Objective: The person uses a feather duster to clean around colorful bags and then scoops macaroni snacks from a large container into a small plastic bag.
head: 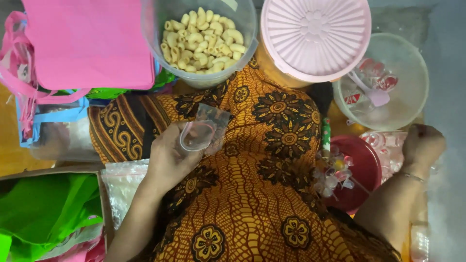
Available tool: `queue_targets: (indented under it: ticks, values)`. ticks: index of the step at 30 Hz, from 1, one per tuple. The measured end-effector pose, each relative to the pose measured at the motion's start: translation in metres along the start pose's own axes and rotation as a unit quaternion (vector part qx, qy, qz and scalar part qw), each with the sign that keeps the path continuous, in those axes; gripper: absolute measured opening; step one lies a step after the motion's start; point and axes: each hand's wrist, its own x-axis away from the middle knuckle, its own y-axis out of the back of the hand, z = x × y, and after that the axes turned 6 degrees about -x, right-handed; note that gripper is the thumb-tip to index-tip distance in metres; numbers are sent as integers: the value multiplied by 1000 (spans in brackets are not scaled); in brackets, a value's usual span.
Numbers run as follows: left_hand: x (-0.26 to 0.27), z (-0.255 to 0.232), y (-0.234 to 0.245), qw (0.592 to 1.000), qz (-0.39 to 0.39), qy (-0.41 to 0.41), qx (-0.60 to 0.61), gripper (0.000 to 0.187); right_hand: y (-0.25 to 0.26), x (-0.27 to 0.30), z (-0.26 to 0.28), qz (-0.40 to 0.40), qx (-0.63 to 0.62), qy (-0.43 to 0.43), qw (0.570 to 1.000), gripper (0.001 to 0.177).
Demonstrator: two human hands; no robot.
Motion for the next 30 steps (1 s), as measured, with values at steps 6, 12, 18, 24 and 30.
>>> queue_targets:
  ticks: [6,12,18,24,30]
  values:
    - [-8,-16,-7,999,13,-34,4,35,-29,-26,66,-26,33,-89,995,20]
    - [0,-14,-7,1000,6,-13,-22,37,-104,-85,65,165,-113,-138,970,50]
    - [4,-10,0,1000,-9,3,-6,29,-151,-110,39,311,-12,-119,943,71]
    - [0,-5,-1,999,-14,-33,-17,32,-98,-101,72,382,243,53,890,48]
    - [-7,-5,2,1000,1,-25,4,40,-10,-65,130,154,-154,-265,939,22]
